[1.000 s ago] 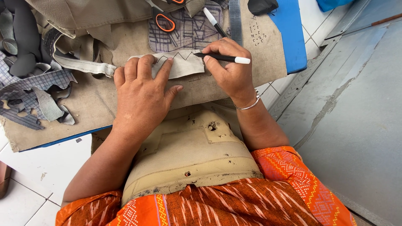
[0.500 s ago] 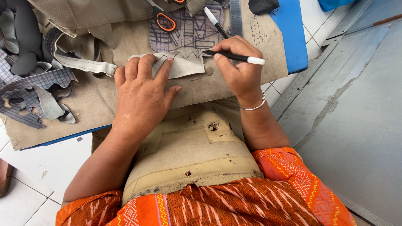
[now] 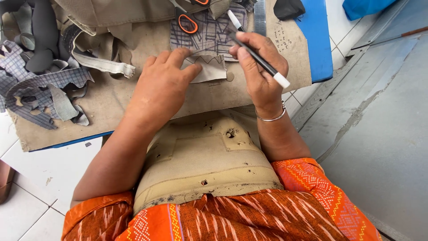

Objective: Cutting leather pieces with scissors and marking patterns using a template and pen

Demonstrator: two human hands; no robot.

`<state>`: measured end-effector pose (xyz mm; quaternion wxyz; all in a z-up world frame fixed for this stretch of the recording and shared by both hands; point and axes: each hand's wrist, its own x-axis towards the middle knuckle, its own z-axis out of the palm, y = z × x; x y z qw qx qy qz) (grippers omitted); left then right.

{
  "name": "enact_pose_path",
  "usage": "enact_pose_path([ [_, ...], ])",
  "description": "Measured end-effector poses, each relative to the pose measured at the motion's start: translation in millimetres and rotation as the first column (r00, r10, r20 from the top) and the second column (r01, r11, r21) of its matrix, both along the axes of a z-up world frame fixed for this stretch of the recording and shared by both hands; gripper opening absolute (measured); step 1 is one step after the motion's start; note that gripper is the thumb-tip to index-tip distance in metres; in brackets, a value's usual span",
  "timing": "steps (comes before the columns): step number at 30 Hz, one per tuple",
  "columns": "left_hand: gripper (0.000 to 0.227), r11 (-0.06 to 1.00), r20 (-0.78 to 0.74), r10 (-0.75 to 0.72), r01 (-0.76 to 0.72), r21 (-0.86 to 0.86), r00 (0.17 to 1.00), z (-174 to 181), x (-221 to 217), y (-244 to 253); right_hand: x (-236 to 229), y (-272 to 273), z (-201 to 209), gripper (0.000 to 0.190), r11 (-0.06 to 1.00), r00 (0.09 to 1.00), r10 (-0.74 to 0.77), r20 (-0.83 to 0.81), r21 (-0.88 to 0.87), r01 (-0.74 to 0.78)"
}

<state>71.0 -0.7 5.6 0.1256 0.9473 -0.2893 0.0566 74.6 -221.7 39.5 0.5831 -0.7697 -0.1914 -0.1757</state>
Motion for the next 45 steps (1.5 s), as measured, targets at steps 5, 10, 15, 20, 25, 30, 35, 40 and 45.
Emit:
enact_pose_path([
  [5,0.025,0.999,-0.033,0.039,-0.040,-0.036,0.999,-5.6,6.9,5.2,0.6,-0.4,1.2,0.022,0.999,1.000,-0.016,-0.003,-0.032,0.016],
  [10,0.028,0.902,-0.070,0.109,-0.128,-0.412,0.992,-11.1,9.5,10.5,3.2,0.4,-6.7,0.025,0.997,0.998,0.040,0.047,-0.071,-0.037],
  [15,0.056,0.297,-0.381,-0.184,-0.318,-0.900,0.906,0.0,-13.1,7.1,-6.5,10.3,-10.0,0.063,0.983,0.972,0.084,-0.221,-0.139,-0.116],
  [20,0.063,-0.023,-0.329,-0.388,-0.366,-0.930,0.861,1.8,-31.0,8.8,3.4,20.1,-13.6,0.057,0.946,0.858,0.317,-0.404,0.204,-0.253],
  [25,0.056,0.600,-0.305,-0.064,-0.207,-0.773,0.950,12.5,-41.3,26.3,26.5,10.9,-6.3,0.041,0.954,0.884,0.300,-0.358,0.144,-0.265],
  [30,0.043,0.956,-0.089,0.117,-0.136,-0.258,0.989,0.0,-44.9,18.3,55.5,-5.4,13.2,0.030,0.762,0.868,0.456,-0.198,-0.416,-0.496],
  [35,0.076,0.989,-0.064,0.118,-0.123,-0.078,0.991,-12.0,-60.8,1.2,59.3,1.5,4.0,0.028,0.730,0.911,0.406,-0.067,-0.575,-0.368],
  [40,0.089,0.982,-0.039,0.188,-0.188,0.010,0.981,-12.0,-65.0,-3.2,39.5,20.6,4.7,0.026,0.788,0.955,0.229,0.187,-0.612,-0.069],
  [45,0.083,0.976,0.106,0.198,-0.206,0.071,0.975,-5.6,-69.0,-0.7,9.5,49.6,-4.4,0.023,0.941,0.954,0.293,-0.065,-0.155,-0.299],
])
